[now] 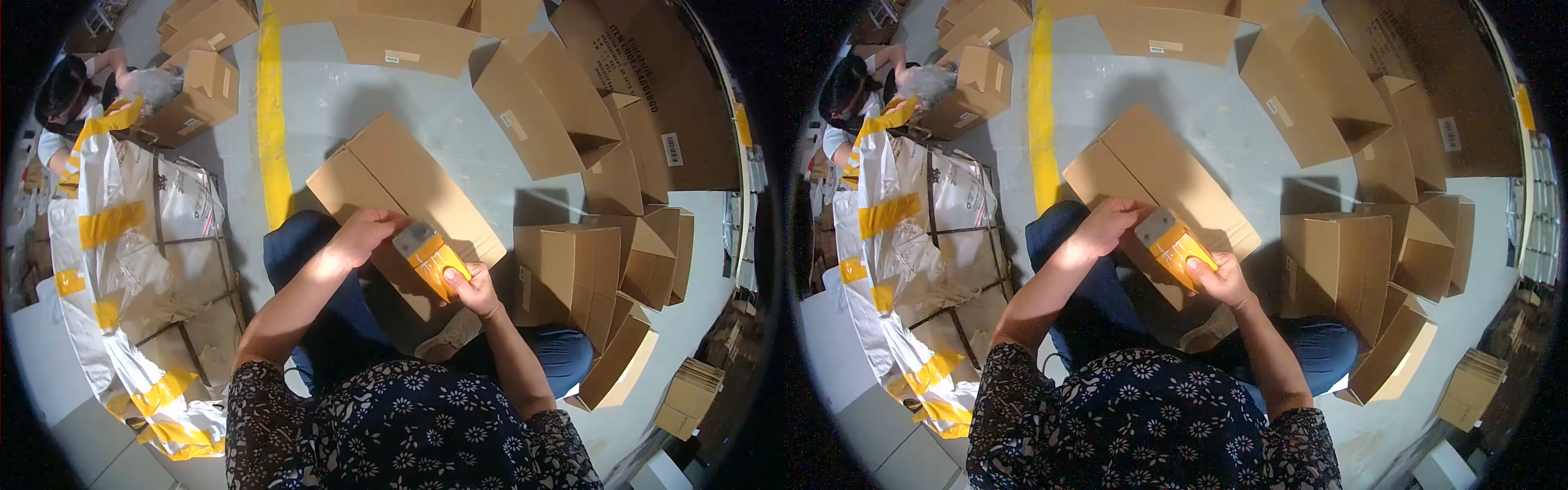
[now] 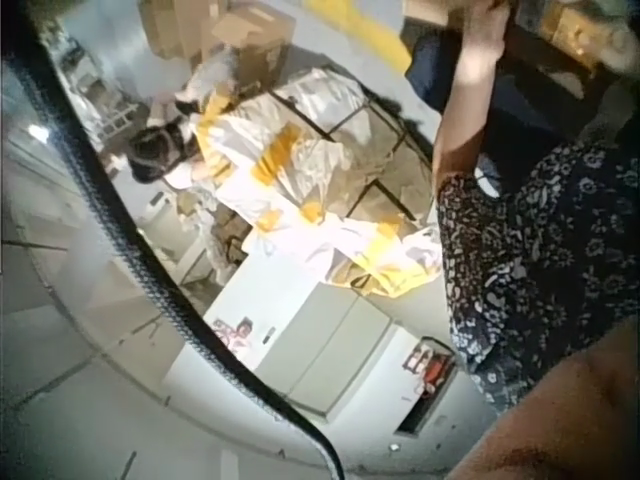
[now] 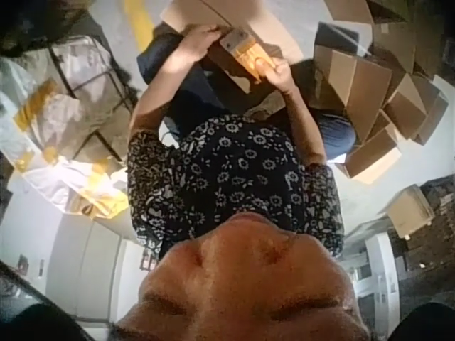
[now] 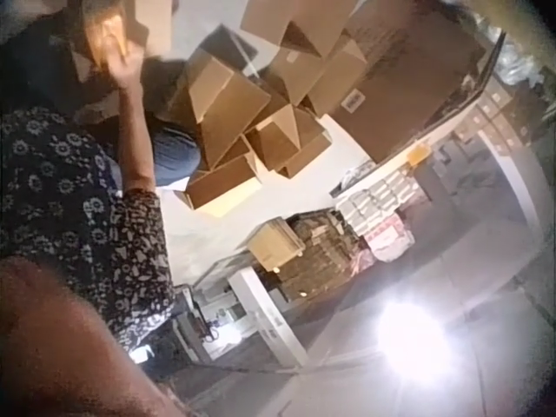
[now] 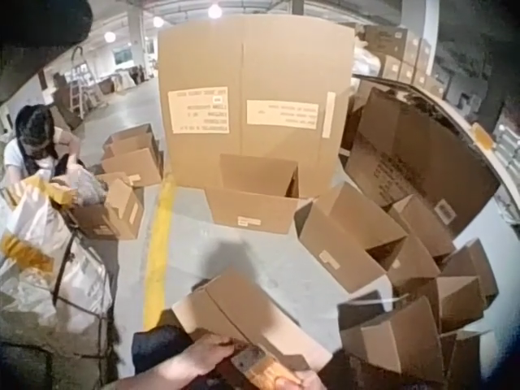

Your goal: The person packs items into cardboard boxes and seals them with a tape dispenser.

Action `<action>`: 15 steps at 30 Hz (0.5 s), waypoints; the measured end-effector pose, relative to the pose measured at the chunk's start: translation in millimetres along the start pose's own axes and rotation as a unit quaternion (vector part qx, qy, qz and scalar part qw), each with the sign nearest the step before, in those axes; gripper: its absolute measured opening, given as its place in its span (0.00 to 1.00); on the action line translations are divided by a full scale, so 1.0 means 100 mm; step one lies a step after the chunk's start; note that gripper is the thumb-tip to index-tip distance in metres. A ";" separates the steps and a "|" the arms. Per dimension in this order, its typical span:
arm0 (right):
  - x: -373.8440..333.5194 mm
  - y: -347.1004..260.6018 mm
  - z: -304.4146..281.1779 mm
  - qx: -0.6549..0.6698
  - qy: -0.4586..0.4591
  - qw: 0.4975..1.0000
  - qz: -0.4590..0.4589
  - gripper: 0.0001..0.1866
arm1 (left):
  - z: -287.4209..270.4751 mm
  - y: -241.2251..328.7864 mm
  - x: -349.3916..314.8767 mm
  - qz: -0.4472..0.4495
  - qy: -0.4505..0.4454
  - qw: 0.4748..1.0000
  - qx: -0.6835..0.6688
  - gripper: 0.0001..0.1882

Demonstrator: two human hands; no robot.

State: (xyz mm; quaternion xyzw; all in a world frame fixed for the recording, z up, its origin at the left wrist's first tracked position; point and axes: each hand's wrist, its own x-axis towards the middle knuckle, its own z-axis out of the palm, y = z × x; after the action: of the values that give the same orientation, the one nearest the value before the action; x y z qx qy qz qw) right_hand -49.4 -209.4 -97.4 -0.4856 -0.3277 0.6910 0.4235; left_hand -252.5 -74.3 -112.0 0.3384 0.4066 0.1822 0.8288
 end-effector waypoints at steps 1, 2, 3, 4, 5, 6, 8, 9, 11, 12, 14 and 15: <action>0.03 -0.06 0.04 0.012 -0.012 1.000 0.003 0.14 | -0.05 0.00 0.03 -0.001 0.002 1.000 0.003 0.11; 0.06 -0.11 0.04 0.013 -0.007 1.000 0.003 0.14 | -0.06 0.04 0.12 0.041 0.057 0.987 0.147 0.10; 0.09 -0.13 0.05 -0.030 0.017 0.999 0.022 0.14 | -0.07 0.09 0.16 0.081 0.113 0.947 0.290 0.08; 0.13 -0.14 0.06 -0.073 0.041 0.996 0.041 0.15 | -0.09 0.16 0.21 0.121 0.179 0.929 0.301 0.06; 0.20 -0.19 0.09 -0.044 0.036 0.997 0.061 0.16 | -0.22 0.25 0.27 0.159 0.235 0.909 0.306 0.07; 0.23 -0.27 0.13 -0.037 0.042 0.995 0.082 0.17 | -0.40 0.37 0.37 0.199 0.288 0.884 0.309 0.07; 0.30 -0.33 0.18 -0.025 0.052 0.993 0.100 0.18 | -0.53 0.63 0.47 0.165 0.298 0.917 0.208 0.07; 0.35 -0.31 0.18 -0.016 0.054 0.994 0.092 0.19 | -0.57 0.64 0.55 0.164 0.294 0.917 0.213 0.07; 0.49 -0.34 0.21 -0.004 0.057 0.995 0.079 0.19 | -0.67 0.68 0.70 0.190 0.328 0.895 0.236 0.05; 0.54 -0.40 0.24 -0.012 0.044 0.996 0.073 0.20 | -0.71 0.70 0.75 0.188 0.321 0.897 0.239 0.05; 0.64 -0.47 0.29 -0.021 0.033 0.996 0.078 0.21 | -0.83 0.76 0.80 0.161 0.349 0.901 0.199 0.04; 0.67 -0.48 0.31 -0.020 0.037 0.996 0.074 0.21 | -0.86 0.75 0.82 0.163 0.346 0.902 0.202 0.04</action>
State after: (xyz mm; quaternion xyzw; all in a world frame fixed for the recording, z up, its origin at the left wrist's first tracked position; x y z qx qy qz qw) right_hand -77.3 -129.8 -72.9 -0.5417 -0.2887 0.6957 0.3732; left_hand -273.5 61.7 -141.6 0.4758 0.6347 0.3342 0.5090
